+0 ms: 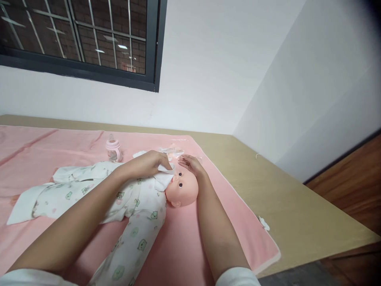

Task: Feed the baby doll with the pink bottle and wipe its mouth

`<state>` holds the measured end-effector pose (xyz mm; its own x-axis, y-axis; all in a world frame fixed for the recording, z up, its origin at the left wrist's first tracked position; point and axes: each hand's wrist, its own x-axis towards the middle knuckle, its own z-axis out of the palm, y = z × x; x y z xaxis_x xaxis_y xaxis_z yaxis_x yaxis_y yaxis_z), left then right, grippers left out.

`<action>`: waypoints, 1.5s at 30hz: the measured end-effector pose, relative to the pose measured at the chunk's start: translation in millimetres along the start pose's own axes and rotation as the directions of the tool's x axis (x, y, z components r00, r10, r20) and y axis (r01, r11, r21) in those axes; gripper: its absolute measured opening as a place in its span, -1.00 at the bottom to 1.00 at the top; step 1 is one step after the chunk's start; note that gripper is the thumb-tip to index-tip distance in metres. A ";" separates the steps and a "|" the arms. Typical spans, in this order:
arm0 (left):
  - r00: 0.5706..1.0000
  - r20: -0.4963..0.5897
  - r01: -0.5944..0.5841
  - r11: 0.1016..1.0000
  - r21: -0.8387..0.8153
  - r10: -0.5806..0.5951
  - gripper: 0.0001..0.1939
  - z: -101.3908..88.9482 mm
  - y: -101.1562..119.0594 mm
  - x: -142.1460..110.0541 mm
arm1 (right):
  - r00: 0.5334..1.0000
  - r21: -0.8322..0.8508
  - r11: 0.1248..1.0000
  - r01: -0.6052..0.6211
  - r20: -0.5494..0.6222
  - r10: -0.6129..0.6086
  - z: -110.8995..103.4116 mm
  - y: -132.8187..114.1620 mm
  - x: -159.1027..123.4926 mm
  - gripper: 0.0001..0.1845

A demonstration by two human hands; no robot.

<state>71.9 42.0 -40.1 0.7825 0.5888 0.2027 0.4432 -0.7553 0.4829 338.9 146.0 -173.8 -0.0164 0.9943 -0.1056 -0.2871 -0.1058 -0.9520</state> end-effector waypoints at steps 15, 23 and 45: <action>0.992 0.055 -0.093 0.963 -0.251 0.111 -0.85 -8.3 -8.2 -5.8 | 1.000 -0.005 1.000 0.016 0.011 -0.016 0.5 -0.2 -1.7 -0.93; 0.984 0.148 -0.076 0.987 -0.138 0.097 -0.81 -4.8 -6.2 -6.4 | 1.000 -0.008 1.000 0.006 0.014 -0.006 0.1 -0.2 -0.7 -0.91; 0.999 0.033 0.036 0.999 0.021 -0.037 -0.87 -4.3 -3.2 -4.7 | 1.000 0.011 1.000 0.000 -0.017 0.000 3.5 -2.1 -3.3 -0.90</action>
<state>64.9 42.9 -38.9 0.7794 0.6066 0.1567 0.4804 -0.7392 0.4720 336.2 143.0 -170.5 -0.0004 0.9938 -0.1109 -0.2977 -0.1059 -0.9488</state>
